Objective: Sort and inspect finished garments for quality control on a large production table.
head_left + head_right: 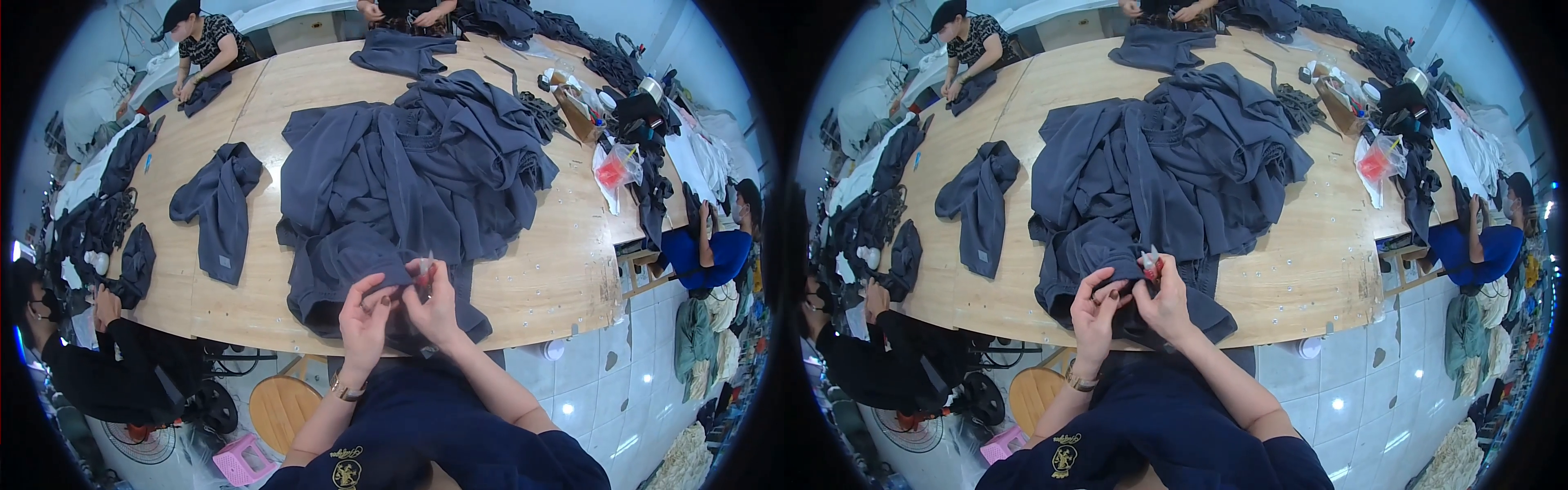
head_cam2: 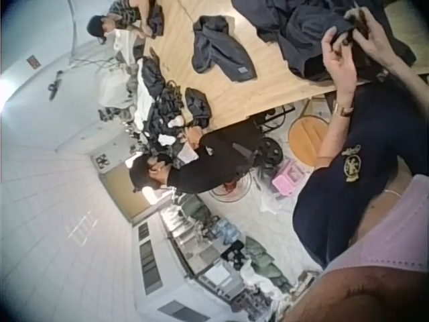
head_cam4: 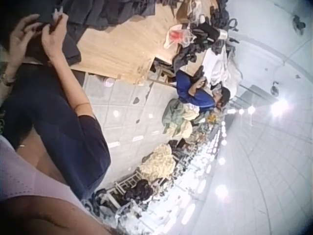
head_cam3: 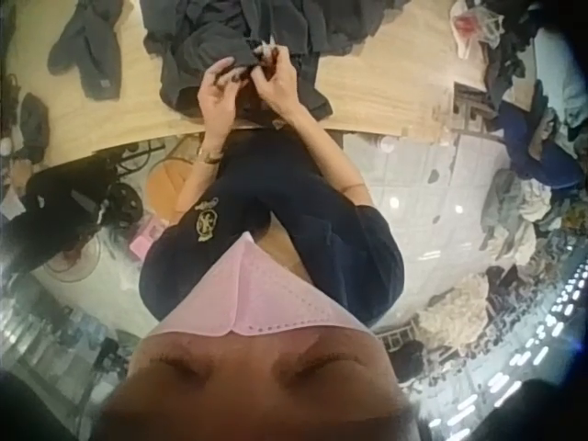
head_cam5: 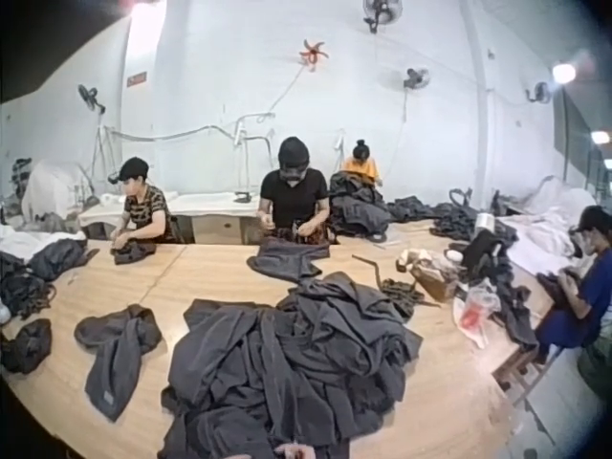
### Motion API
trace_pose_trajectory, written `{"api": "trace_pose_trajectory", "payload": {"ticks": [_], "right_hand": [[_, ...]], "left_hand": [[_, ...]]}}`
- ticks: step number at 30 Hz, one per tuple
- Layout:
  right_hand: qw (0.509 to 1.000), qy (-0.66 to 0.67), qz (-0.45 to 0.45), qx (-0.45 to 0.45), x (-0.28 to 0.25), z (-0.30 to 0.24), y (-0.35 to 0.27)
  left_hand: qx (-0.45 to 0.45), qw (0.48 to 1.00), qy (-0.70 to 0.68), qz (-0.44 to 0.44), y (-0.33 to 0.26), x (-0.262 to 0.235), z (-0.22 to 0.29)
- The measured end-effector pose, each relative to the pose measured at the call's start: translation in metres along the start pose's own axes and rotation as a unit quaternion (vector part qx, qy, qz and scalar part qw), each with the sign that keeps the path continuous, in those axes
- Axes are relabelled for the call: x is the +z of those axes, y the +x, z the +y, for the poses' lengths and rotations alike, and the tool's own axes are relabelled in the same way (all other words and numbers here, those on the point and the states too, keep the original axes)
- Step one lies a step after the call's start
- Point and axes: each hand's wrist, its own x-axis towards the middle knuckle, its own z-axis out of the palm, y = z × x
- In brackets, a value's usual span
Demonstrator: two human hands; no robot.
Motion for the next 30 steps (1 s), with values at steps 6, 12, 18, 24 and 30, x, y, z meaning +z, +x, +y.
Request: {"api": "trace_pose_trajectory", "payload": {"ticks": [6,12,18,24,30], "right_hand": [[1.0,0.02,-0.005,-0.023,-0.009,0.005,0.001],[0.982,0.165,-0.06,0.068,-0.021,0.006,0.005],[0.913,0.368,-0.09,0.15,-0.017,0.001,0.005],[0.846,0.461,-0.006,0.269,-0.014,0.004,0.01],[0.83,0.482,-0.027,0.278,-0.012,-0.006,0.008]], "left_hand": [[0.168,0.793,0.58,0.073,0.005,-0.004,0.014],[0.179,0.837,0.515,-0.049,0.034,-0.042,0.035],[0.248,0.792,0.557,0.013,0.05,-0.04,0.059],[0.017,0.93,0.367,0.011,0.025,-0.045,0.046],[-0.192,0.962,0.185,-0.063,0.009,-0.029,0.008]]}}
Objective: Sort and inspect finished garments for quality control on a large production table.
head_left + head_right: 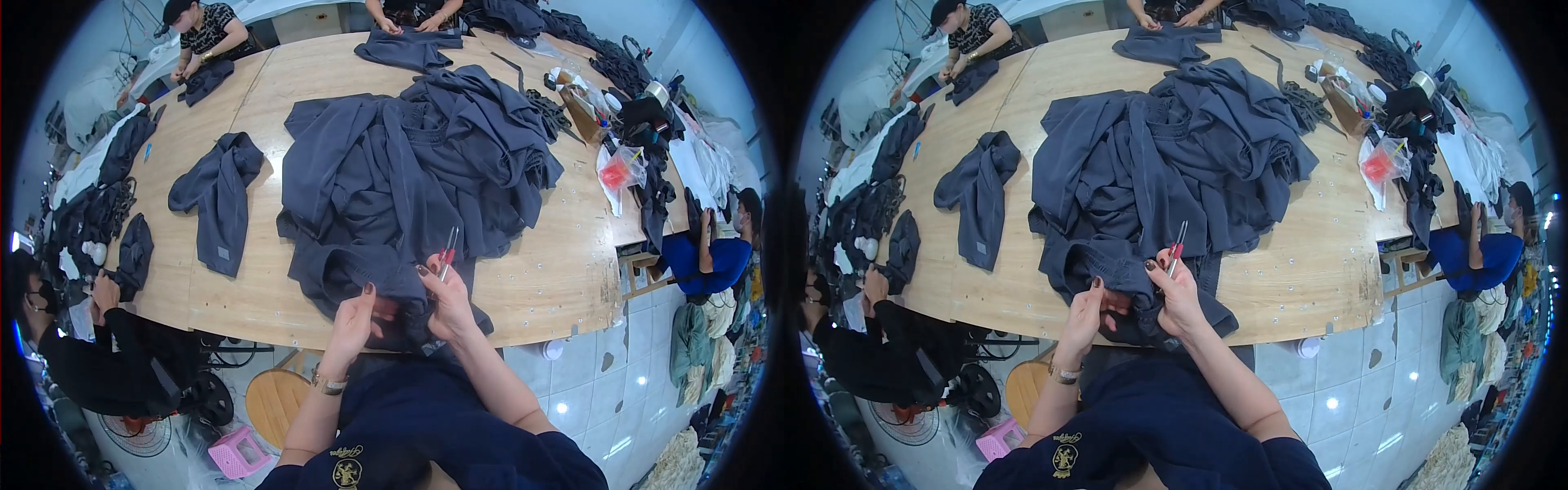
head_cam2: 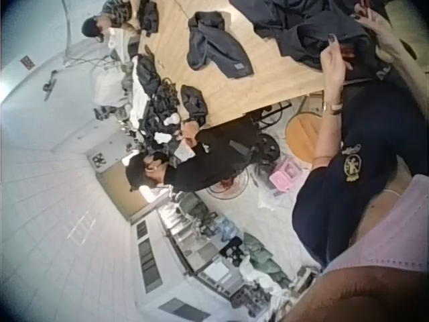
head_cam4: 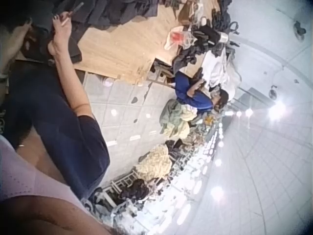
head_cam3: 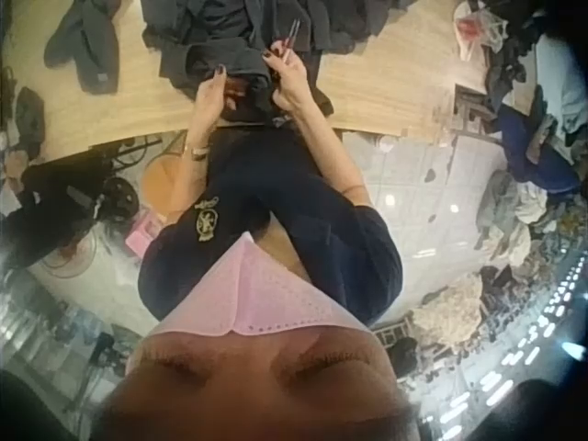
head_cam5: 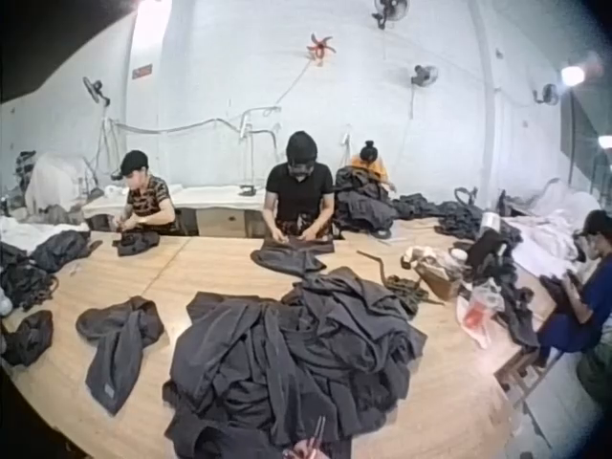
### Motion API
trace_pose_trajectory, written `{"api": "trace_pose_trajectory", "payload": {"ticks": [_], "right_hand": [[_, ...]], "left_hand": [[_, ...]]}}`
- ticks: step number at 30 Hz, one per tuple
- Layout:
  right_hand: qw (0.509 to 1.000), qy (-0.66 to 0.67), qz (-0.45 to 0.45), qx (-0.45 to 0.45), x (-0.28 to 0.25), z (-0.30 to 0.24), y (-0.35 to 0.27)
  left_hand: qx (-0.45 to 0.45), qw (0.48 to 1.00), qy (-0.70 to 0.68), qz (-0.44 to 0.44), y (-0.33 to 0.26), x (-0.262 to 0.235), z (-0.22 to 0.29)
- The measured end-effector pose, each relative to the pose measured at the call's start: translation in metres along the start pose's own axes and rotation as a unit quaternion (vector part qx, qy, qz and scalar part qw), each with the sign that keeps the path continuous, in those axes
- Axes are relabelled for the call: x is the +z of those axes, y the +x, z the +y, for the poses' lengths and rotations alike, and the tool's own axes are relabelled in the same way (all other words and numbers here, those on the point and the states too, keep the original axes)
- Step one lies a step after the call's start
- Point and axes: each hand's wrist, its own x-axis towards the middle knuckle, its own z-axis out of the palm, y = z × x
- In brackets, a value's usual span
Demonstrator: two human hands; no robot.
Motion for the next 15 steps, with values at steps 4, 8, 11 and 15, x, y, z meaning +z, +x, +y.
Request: {"api": "trace_pose_trajectory", "payload": {"ticks": [4,8,11,15], "right_hand": [[0.996,-0.08,-0.046,-0.003,-0.006,-0.002,0.003],[0.97,-0.211,-0.105,-0.067,-0.01,-0.003,0.006],[0.883,-0.428,-0.107,-0.16,-0.018,-0.004,0.008],[0.861,-0.46,-0.063,-0.207,-0.014,-0.009,0.009]], "left_hand": [[-0.055,0.972,-0.227,0.016,0.007,0.003,-0.003],[-0.038,0.914,-0.404,0.003,0.004,0.005,0.02],[0.01,0.874,-0.483,-0.048,0.005,-0.002,0.019],[0.037,0.854,-0.517,-0.048,-0.001,0.006,0.035]]}}
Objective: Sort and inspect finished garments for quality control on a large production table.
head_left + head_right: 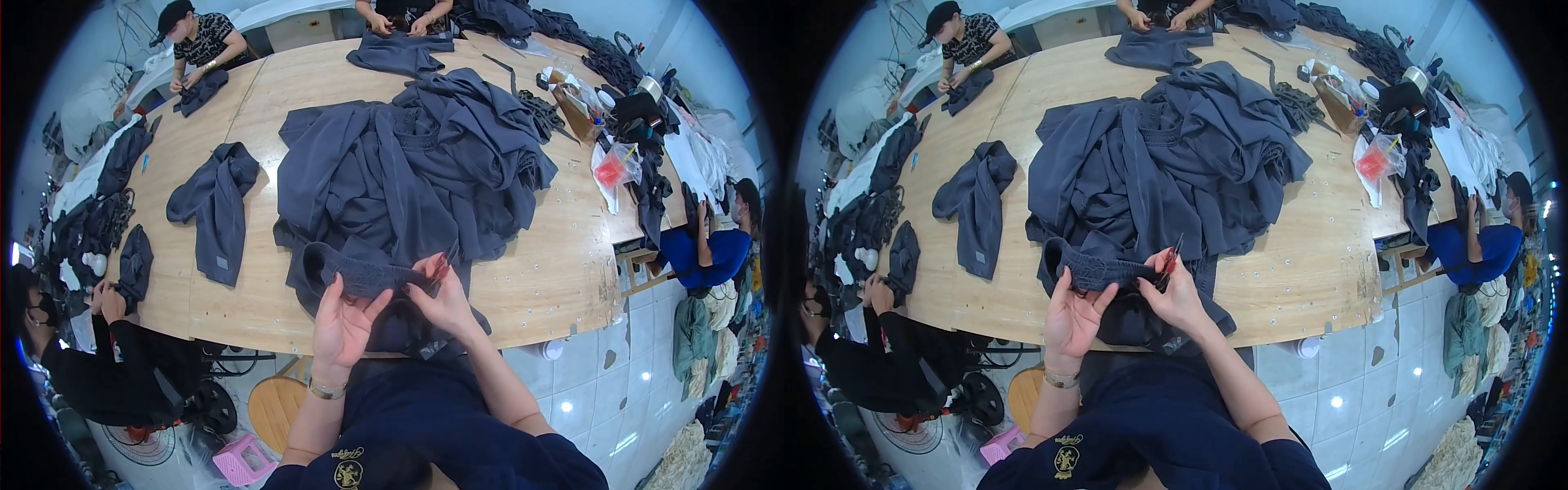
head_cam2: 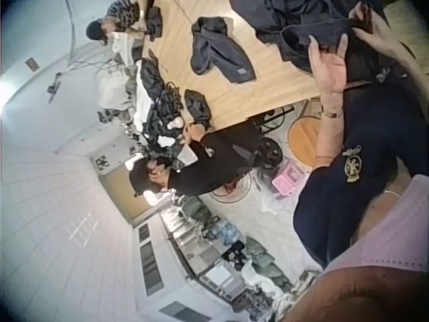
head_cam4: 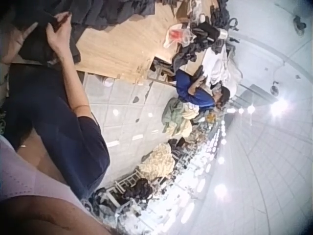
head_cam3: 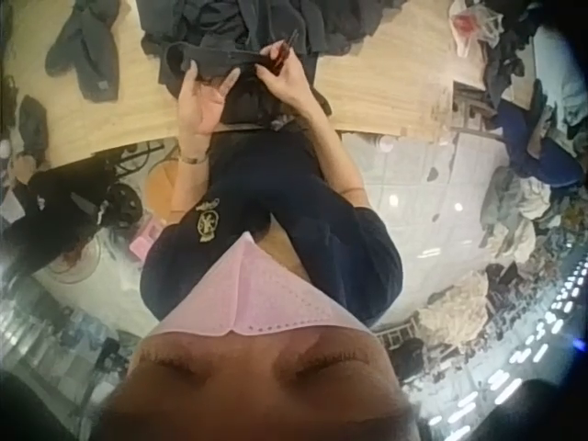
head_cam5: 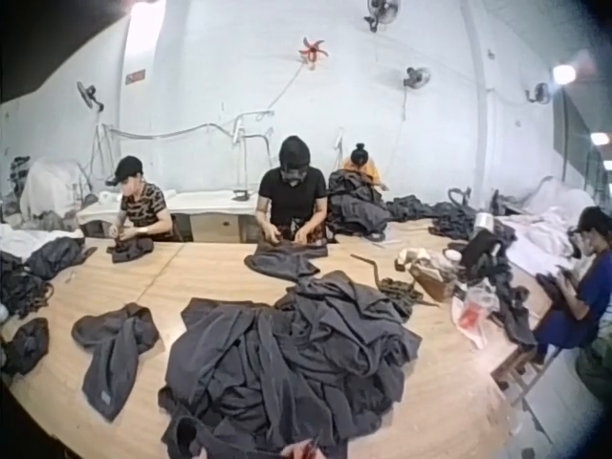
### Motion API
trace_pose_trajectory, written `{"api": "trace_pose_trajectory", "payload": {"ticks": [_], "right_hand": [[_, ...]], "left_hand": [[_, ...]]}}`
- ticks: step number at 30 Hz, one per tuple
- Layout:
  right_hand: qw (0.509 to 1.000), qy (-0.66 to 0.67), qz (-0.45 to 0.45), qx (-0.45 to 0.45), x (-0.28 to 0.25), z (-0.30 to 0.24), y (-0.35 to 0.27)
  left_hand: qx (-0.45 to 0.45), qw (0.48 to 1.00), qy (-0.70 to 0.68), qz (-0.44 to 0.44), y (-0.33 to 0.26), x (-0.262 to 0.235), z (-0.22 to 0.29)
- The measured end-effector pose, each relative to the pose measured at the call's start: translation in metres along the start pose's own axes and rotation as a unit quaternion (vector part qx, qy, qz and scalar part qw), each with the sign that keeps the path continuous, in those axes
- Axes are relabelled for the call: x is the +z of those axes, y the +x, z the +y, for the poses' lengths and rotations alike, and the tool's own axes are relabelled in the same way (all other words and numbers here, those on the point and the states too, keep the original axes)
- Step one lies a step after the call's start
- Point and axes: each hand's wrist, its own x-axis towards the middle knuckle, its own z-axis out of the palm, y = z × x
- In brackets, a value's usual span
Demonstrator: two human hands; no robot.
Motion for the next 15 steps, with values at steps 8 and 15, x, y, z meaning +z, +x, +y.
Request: {"api": "trace_pose_trajectory", "payload": {"ticks": [8,15], "right_hand": [[0.975,0.057,0.178,-0.122,0.012,-0.018,-0.006],[0.997,0.012,0.07,-0.029,0.03,-0.037,-0.004]], "left_hand": [[0.077,0.996,0.038,0.02,0.002,-0.003,-0.023],[0.198,0.965,0.174,0.011,0.002,-0.006,-0.053]]}}
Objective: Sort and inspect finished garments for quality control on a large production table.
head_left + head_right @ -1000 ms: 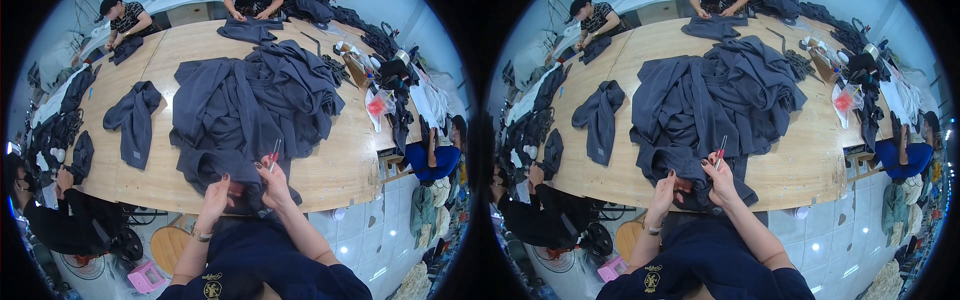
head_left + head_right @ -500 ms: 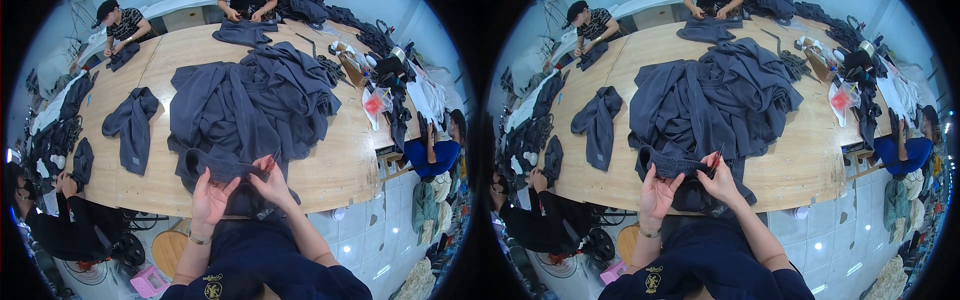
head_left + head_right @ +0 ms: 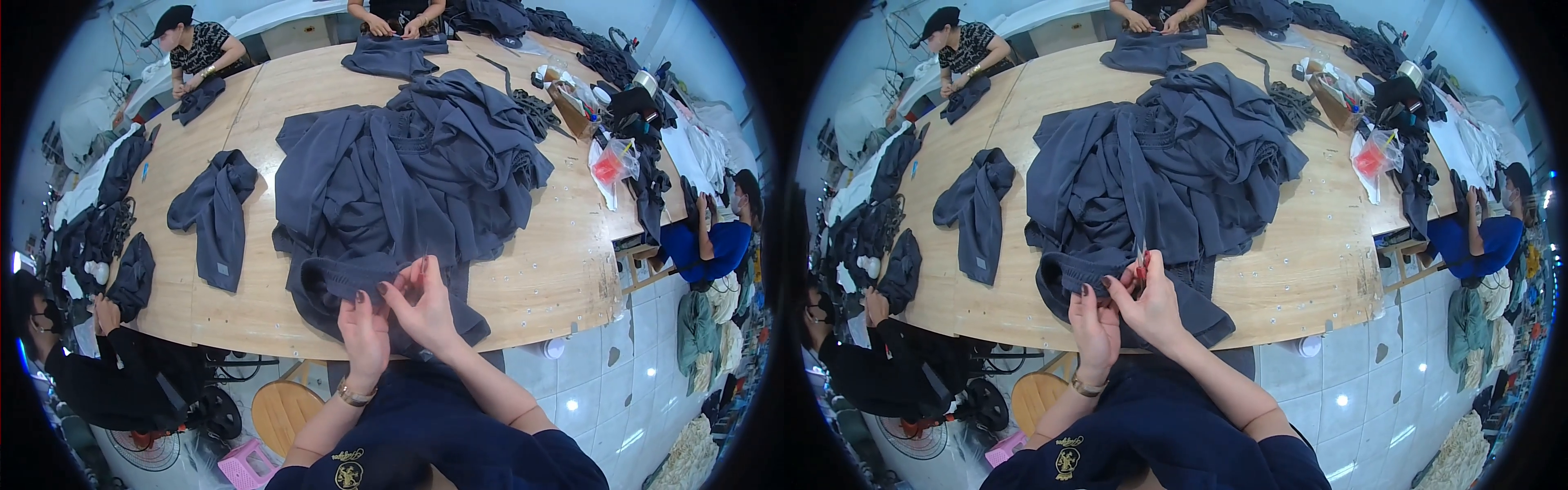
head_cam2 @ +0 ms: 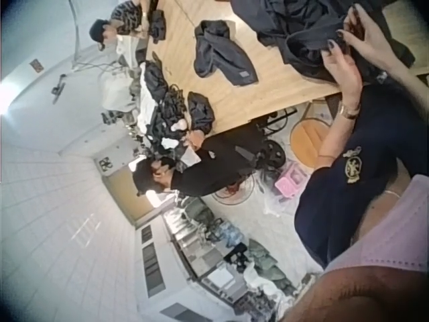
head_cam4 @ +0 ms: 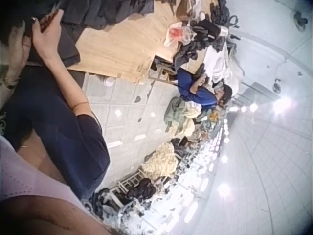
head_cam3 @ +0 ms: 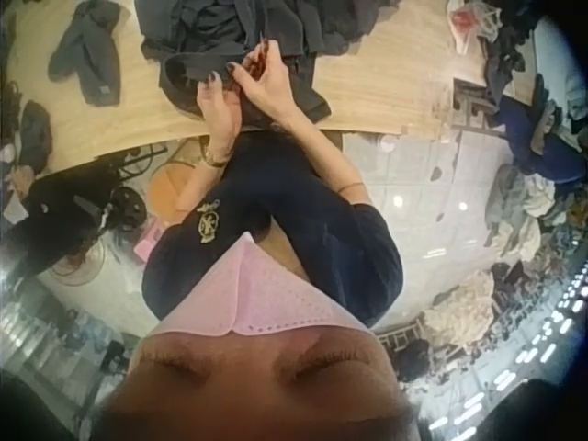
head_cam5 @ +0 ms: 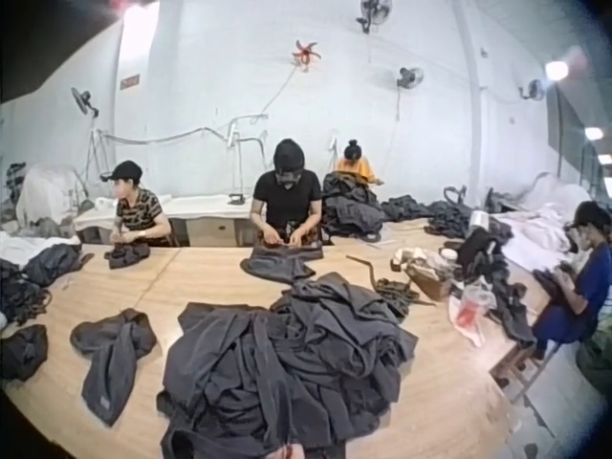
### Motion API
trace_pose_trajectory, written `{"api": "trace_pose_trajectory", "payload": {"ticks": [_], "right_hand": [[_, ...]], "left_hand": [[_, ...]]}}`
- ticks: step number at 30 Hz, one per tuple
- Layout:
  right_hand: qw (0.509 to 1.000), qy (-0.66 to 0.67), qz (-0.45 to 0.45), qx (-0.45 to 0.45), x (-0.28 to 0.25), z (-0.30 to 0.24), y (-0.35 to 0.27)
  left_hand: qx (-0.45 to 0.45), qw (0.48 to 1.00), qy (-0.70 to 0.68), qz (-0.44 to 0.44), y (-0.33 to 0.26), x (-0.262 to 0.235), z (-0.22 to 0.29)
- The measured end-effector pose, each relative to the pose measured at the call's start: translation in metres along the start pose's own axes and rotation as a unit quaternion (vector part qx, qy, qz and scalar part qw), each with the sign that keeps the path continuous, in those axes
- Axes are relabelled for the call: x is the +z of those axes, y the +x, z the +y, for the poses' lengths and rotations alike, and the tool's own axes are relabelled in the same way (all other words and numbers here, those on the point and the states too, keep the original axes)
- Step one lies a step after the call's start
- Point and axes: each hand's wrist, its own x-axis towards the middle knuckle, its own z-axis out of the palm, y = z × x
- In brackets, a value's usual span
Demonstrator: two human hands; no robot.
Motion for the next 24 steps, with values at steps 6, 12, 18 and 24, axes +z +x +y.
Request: {"api": "trace_pose_trajectory", "payload": {"ticks": [6,12,18,24], "right_hand": [[0.989,0.11,-0.049,0.081,-0.008,0.004,-0.005],[0.984,-0.005,-0.176,0.028,-0.032,-0.016,-0.013],[0.971,0.07,-0.216,0.069,-0.04,-0.009,-0.008],[0.997,0.044,-0.054,0.032,-0.005,0.006,0.011]], "left_hand": [[0.027,0.999,0.018,-0.004,0.002,-0.003,-0.002],[-0.011,0.999,-0.048,0.011,0.012,0.001,0.012],[-0.023,0.997,-0.071,-0.01,0.013,-0.004,0.012],[-0.003,1.0,-0.021,-0.012,0.004,0.001,0.003]]}}
